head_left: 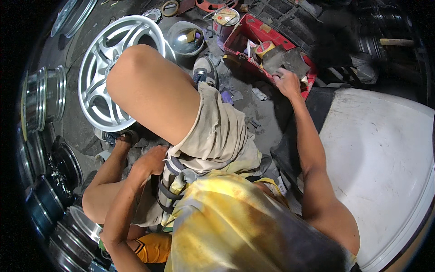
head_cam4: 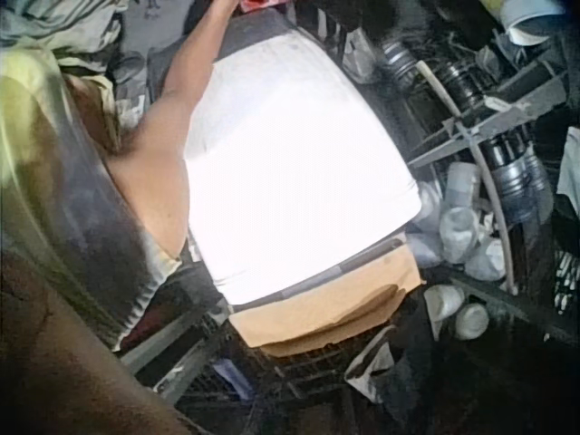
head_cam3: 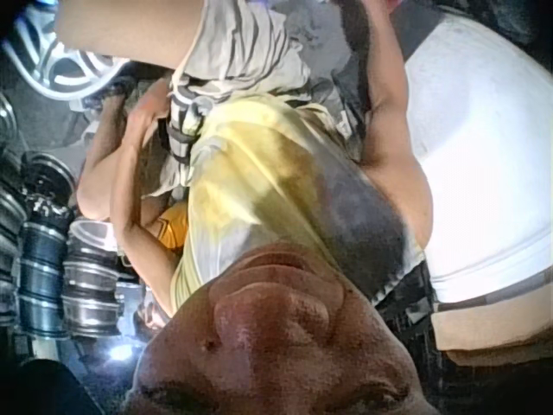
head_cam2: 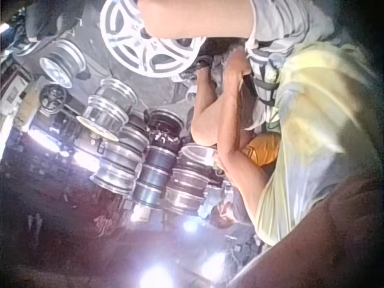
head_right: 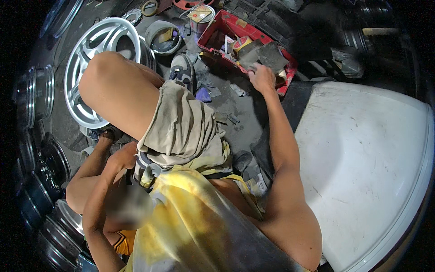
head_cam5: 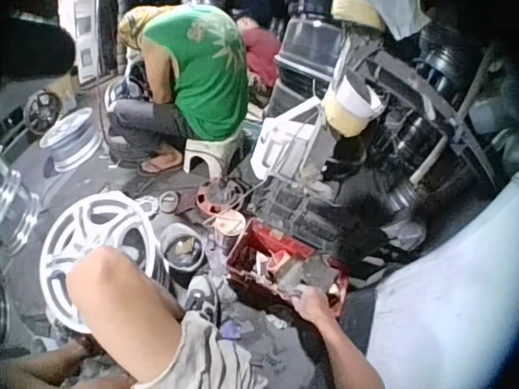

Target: The person sits on the floor and cleans a silver car rim using a cloth and a small tool. They wipe the surface of the rim and use the tool to scrape or pick at specific areas, then continue wiping with the cloth.

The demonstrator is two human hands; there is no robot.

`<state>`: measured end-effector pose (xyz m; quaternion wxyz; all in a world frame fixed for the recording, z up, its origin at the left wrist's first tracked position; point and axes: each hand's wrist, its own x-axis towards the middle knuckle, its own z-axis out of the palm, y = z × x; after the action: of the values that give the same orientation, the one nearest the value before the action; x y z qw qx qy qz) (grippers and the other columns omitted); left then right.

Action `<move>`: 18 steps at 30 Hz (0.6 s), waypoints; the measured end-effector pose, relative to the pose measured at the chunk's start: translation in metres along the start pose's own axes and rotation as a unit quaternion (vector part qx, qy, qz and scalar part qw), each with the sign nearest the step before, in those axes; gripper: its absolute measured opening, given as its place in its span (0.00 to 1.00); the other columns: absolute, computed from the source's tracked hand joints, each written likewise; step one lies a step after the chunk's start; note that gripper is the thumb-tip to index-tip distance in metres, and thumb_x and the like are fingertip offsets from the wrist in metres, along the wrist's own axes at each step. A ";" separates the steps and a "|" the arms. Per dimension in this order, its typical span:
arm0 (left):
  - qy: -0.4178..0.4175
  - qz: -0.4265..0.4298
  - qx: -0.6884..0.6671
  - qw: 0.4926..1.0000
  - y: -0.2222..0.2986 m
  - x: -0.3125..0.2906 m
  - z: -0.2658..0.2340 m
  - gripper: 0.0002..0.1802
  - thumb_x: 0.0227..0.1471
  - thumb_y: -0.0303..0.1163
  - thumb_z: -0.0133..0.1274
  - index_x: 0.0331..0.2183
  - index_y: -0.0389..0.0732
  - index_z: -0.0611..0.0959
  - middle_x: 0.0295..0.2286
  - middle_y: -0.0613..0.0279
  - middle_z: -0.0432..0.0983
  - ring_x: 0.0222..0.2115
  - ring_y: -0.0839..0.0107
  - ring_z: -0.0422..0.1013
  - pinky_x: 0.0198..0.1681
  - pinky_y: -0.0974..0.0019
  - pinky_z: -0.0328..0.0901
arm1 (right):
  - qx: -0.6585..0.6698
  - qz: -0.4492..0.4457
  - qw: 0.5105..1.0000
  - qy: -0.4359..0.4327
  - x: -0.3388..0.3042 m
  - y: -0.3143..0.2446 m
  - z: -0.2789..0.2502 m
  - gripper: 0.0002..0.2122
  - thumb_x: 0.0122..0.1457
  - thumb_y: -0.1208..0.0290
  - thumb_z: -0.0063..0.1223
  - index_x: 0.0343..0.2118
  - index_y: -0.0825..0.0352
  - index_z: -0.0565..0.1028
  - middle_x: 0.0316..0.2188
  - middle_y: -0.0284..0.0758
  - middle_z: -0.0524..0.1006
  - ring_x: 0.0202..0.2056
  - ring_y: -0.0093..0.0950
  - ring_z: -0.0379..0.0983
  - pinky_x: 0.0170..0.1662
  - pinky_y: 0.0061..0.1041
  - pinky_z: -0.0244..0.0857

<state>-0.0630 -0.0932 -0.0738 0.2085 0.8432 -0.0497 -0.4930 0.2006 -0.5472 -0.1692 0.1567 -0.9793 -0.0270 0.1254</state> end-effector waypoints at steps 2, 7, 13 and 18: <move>0.032 -0.007 -0.044 0.999 0.006 -0.020 -0.004 0.20 0.39 0.20 0.58 0.40 0.31 0.82 0.40 0.36 0.79 0.45 0.41 0.74 0.50 0.49 0.70 | -0.050 -0.002 0.995 -0.083 0.018 -0.023 -0.002 0.15 0.54 0.61 0.58 0.43 0.61 0.82 0.42 0.47 0.82 0.46 0.48 0.79 0.51 0.43 0.71; 0.064 0.063 -0.046 0.995 -0.002 -0.015 -0.002 0.18 0.38 0.19 0.57 0.37 0.35 0.84 0.34 0.37 0.79 0.41 0.40 0.75 0.45 0.49 0.72 | -0.117 -0.040 0.978 -0.168 0.106 0.029 0.025 0.21 0.53 0.64 0.56 0.52 0.57 0.79 0.44 0.49 0.81 0.50 0.46 0.77 0.54 0.41 0.70; 0.059 -0.001 -0.049 0.997 -0.008 -0.022 0.017 0.16 0.35 0.18 0.58 0.33 0.33 0.84 0.32 0.36 0.80 0.39 0.40 0.77 0.43 0.49 0.73 | -0.115 -0.060 0.983 -0.129 0.105 -0.038 -0.024 0.19 0.56 0.63 0.56 0.51 0.59 0.77 0.45 0.51 0.80 0.50 0.50 0.76 0.55 0.45 0.70; 0.048 0.047 -0.015 0.998 -0.024 0.004 0.033 0.20 0.36 0.20 0.60 0.38 0.31 0.83 0.40 0.38 0.79 0.47 0.45 0.74 0.52 0.53 0.69 | -0.280 -0.074 0.940 -0.180 0.085 0.023 0.013 0.18 0.54 0.64 0.59 0.47 0.61 0.80 0.42 0.50 0.81 0.47 0.49 0.78 0.52 0.46 0.72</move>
<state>-0.0922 -0.0824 -0.1006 0.2460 0.8596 -0.0722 -0.4420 0.2798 -0.5573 -0.2081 -0.1224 -0.9399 -0.1612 0.2749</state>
